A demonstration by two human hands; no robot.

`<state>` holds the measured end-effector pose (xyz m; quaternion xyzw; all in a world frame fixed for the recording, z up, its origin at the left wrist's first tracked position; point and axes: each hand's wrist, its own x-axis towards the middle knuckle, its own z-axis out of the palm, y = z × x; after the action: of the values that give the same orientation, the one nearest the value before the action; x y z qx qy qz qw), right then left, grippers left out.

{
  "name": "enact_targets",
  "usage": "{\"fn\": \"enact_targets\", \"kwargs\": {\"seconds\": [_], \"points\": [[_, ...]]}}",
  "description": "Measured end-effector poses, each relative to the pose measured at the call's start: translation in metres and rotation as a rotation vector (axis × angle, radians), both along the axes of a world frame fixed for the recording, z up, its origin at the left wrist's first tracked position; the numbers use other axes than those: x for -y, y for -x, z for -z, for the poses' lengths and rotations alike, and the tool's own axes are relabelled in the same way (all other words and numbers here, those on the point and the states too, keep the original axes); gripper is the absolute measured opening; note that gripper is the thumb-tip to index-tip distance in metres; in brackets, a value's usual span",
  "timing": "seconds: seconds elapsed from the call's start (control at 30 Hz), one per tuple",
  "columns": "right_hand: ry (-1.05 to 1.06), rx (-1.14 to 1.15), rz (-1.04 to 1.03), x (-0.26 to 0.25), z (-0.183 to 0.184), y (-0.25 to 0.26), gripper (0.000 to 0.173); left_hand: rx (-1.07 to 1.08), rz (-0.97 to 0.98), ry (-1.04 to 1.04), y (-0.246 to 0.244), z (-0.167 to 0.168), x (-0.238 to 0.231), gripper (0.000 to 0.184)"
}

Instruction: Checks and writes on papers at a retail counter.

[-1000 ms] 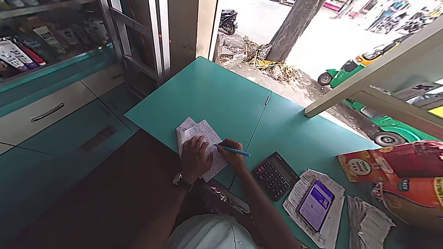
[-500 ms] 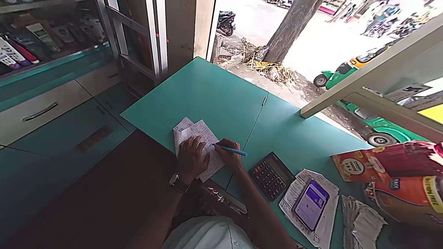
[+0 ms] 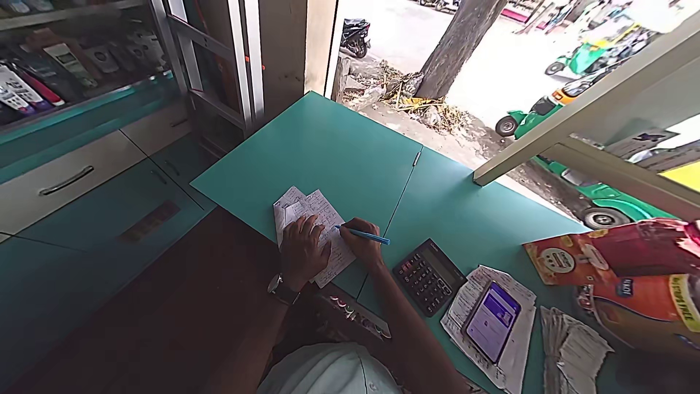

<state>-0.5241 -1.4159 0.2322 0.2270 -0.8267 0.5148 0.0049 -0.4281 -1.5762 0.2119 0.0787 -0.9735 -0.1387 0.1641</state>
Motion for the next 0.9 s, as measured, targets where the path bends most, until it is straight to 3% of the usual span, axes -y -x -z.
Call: {"fn": "enact_targets", "kwargs": {"seconds": [0.9], "points": [[-0.014,0.025,0.052,0.0011,-0.0011,0.0002,0.012,-0.016,0.005,-0.023,0.0001,0.0024,0.0004,0.049]]}}
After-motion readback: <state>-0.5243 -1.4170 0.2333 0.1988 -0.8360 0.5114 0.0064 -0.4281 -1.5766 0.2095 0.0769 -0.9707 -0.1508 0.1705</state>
